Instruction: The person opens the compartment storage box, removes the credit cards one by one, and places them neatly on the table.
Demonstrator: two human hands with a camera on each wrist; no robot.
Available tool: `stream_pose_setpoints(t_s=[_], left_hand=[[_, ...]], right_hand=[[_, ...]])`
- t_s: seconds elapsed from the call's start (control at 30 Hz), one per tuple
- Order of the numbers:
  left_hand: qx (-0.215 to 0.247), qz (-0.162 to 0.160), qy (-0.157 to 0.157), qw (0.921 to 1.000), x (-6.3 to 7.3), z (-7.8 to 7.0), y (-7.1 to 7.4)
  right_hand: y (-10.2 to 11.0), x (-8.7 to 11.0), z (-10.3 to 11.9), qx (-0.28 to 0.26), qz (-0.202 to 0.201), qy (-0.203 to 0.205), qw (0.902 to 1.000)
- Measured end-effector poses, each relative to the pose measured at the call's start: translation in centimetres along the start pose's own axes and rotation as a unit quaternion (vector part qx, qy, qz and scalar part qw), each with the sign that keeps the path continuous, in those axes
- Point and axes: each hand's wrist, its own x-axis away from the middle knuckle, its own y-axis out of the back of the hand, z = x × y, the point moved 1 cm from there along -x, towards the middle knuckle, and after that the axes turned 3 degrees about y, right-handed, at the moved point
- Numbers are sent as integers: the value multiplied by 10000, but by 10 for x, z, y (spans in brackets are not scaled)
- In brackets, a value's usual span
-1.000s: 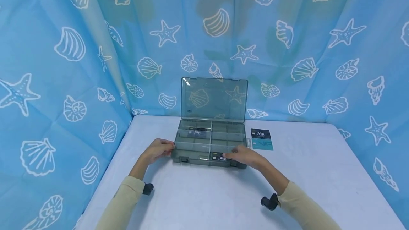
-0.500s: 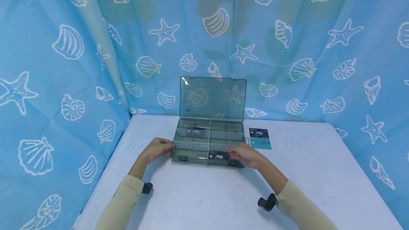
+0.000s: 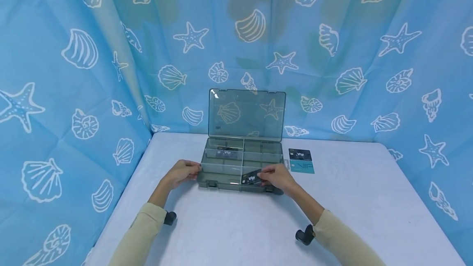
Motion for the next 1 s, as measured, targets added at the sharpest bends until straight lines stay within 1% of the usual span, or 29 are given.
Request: stream_pose_setpoints(t_s=[0.07,0.17,0.27,0.43,0.57,0.67,0.8,1.0], left_hand=[[-18,28,-25,10000,0,0,-1],[-39,55,-47,10000,-1,0,-2],[-36,66,-47,10000,-2,0,-2],[-25,51,6,10000,-1,-1,-1],[-31,28,63,10000,0,0,1],[-16,28,44,10000,1,0,1],[-14,48,-8,10000,3,-1,1],[-17,55,32,10000,2,-1,0]], right_hand=[[4,2,0,-80,-66,-26,9999],[17,6,2,-257,-92,-22,9996],[38,8,0,-466,-94,64,9988],[78,13,-11,-516,-265,171,9982],[107,18,-23,-524,-463,-5,9975],[124,22,-33,-485,-619,-187,9967],[138,24,-50,-217,-762,-407,9960],[144,20,-80,182,-849,-808,9929]])
